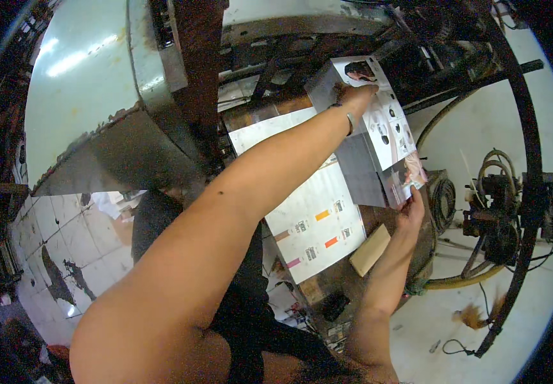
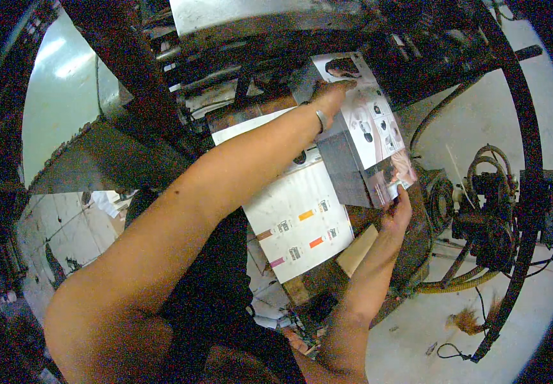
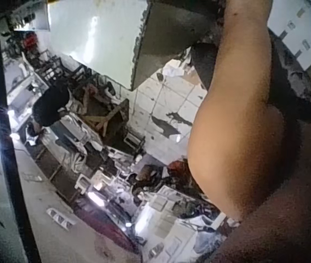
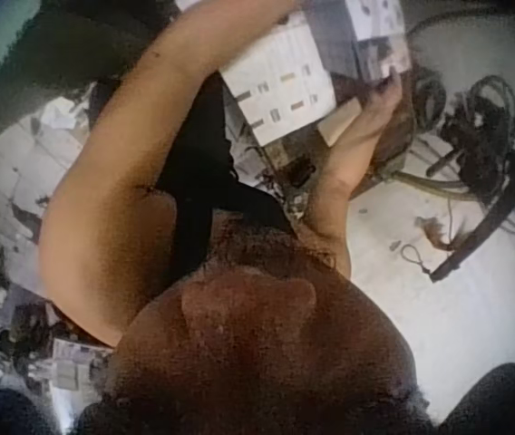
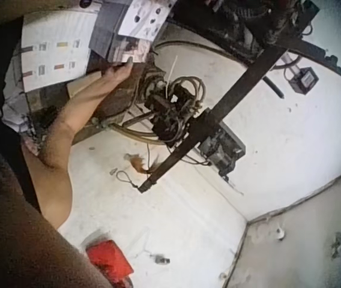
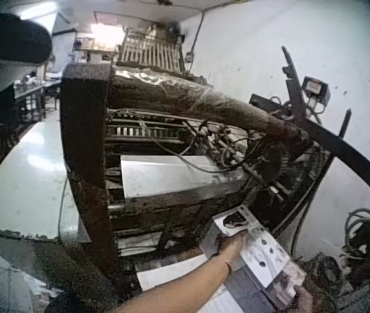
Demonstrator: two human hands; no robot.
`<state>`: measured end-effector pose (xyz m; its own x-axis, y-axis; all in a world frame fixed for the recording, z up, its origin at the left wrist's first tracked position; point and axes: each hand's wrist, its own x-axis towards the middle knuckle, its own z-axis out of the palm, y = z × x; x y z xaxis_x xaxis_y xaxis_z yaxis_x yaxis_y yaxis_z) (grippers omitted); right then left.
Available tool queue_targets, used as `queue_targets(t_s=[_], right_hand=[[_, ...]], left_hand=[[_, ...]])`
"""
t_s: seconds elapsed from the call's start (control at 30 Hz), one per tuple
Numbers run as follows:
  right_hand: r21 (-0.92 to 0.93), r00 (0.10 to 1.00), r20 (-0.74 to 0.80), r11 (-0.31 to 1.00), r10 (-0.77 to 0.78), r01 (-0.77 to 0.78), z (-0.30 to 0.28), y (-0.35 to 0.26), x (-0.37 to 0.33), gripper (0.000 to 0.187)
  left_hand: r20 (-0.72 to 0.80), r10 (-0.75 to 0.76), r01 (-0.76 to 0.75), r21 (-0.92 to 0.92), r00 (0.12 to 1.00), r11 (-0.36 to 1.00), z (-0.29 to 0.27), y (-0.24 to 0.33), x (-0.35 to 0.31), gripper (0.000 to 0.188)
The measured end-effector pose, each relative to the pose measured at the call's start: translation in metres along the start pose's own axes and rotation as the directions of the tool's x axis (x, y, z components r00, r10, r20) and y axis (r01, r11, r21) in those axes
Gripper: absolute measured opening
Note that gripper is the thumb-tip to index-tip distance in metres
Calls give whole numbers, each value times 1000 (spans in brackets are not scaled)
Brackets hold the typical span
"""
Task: The recorder is inspecting and stacking large printed sheets in a printing or packaging facility.
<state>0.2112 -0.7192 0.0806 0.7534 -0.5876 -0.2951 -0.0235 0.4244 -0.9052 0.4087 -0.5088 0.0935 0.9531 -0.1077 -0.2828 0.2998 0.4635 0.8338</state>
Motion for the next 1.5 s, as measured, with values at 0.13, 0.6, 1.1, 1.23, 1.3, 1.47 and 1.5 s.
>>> queue_targets(t_s=[0.13, 0.6, 1.1, 1.23, 1.3, 1.47, 1.5], right_hand=[[-70, 998, 49, 997, 33, -30, -3, -1, 0, 18], [-132, 998, -53, 991, -27, 20, -6, -5, 2, 11], [-185, 994, -84, 981, -67, 50, -12, -10, 7, 15], [-132, 995, 70, 988, -76, 85, -30, -18, -2, 22], [-262, 984, -48, 953, -173, 155, -56, -15, -13, 23], [-992, 915, -17, 119, -404, 34, -130, 49, -61, 60], [-995, 959, -47, -72, -280, -70, -140, 71, -72, 67]], left_hand=[[155, -74, 65, 61, 985, 996, -2, 14, -11, 61], [326, -24, 71, -131, 945, 989, 3, 15, 33, 51], [538, -193, 355, -215, 821, 910, -2, 28, 38, 39], [572, -223, 430, -256, 789, 866, -1, 42, 25, 60], [385, -255, 328, -137, 887, 935, 3, 47, 14, 36], [490, -213, 351, -209, 845, 913, 10, 50, -1, 29], [494, -205, 346, -213, 845, 914, 10, 50, 0, 29]])
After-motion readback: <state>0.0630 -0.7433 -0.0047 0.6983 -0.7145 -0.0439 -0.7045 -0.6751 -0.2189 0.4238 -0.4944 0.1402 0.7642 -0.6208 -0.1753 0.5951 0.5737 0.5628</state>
